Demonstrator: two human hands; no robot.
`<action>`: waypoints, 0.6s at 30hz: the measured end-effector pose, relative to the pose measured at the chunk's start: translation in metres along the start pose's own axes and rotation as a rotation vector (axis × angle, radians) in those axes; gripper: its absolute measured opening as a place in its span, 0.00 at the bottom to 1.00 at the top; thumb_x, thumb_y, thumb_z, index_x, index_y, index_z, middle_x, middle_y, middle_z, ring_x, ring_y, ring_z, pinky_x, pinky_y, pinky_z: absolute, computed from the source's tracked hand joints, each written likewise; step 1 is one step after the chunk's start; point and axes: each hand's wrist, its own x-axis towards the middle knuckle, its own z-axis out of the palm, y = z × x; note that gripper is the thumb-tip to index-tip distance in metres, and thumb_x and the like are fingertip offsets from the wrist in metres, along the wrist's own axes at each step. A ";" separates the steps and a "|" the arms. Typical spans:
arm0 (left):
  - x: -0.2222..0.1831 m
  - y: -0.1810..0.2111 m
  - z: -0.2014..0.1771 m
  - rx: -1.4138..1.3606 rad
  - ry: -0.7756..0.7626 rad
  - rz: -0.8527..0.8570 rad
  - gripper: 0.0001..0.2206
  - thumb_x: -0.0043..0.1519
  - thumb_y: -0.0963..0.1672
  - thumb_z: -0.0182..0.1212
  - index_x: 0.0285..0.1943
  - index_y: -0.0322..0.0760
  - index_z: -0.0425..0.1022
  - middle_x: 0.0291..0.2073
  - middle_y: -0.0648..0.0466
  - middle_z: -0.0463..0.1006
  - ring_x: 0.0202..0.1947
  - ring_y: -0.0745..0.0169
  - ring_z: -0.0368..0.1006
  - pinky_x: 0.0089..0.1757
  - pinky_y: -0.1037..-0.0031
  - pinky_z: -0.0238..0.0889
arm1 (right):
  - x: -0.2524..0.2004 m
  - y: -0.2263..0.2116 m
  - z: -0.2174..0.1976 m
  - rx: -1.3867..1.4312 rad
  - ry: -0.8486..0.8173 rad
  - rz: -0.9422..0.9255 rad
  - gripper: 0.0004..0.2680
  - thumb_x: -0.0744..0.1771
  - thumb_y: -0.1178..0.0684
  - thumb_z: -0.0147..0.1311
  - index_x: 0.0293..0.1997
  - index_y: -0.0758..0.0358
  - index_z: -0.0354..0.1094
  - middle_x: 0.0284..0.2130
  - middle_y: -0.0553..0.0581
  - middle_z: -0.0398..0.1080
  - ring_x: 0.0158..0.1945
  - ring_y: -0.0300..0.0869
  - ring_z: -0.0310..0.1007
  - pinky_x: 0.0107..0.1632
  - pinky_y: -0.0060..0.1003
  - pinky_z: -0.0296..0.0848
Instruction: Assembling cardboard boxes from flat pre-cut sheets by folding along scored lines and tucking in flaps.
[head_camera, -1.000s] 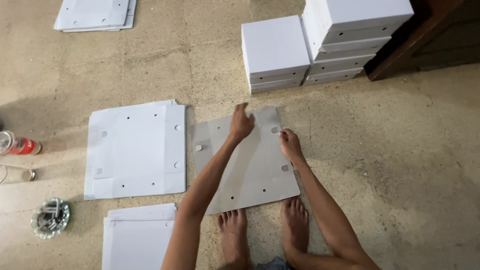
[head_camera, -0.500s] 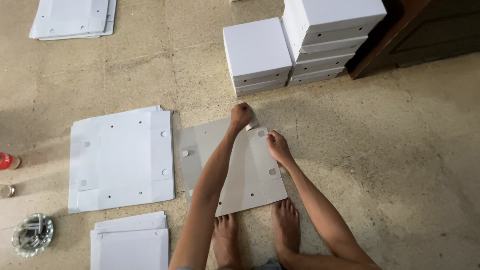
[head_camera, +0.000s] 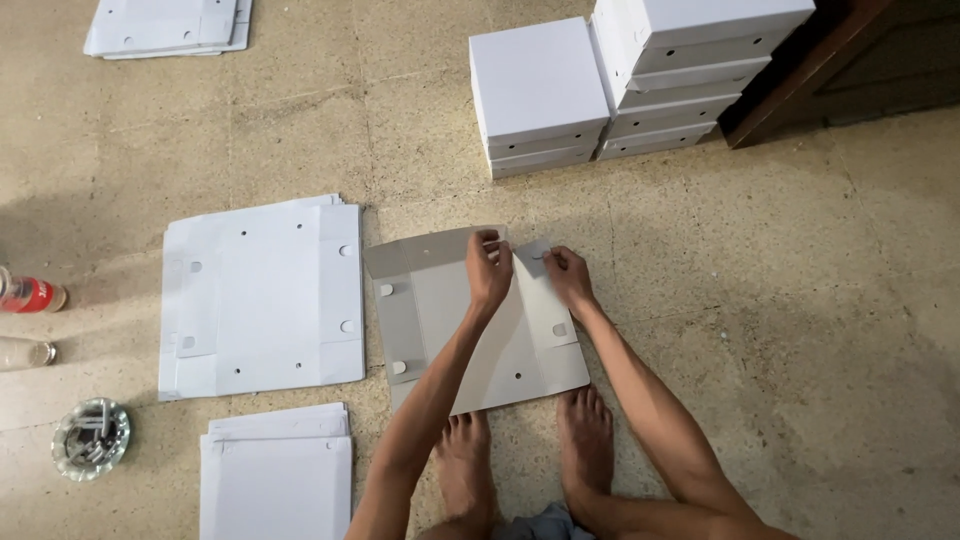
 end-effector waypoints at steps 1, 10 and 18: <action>0.000 -0.008 -0.002 0.000 0.002 0.000 0.15 0.65 0.38 0.50 0.59 0.20 0.60 0.53 0.30 0.64 0.54 0.31 0.70 0.53 0.50 0.70 | -0.004 -0.011 -0.002 0.000 -0.002 -0.001 0.12 0.71 0.47 0.48 0.49 0.67 0.71 0.33 0.66 0.73 0.37 0.49 0.72 0.36 0.46 0.70; -0.006 -0.034 -0.016 0.082 -0.069 -0.124 0.11 0.65 0.45 0.58 0.52 0.36 0.80 0.45 0.43 0.82 0.51 0.48 0.77 0.50 0.58 0.71 | -0.014 -0.061 0.014 0.076 -0.017 -0.042 0.10 0.67 0.45 0.56 0.33 0.62 0.74 0.27 0.53 0.68 0.34 0.40 0.63 0.36 0.38 0.63; -0.009 -0.036 -0.019 0.094 -0.071 -0.147 0.09 0.63 0.45 0.62 0.47 0.38 0.82 0.43 0.47 0.83 0.51 0.50 0.77 0.51 0.60 0.70 | -0.021 -0.077 0.019 0.065 0.024 0.000 0.09 0.65 0.47 0.57 0.27 0.58 0.71 0.24 0.50 0.66 0.32 0.38 0.61 0.36 0.36 0.59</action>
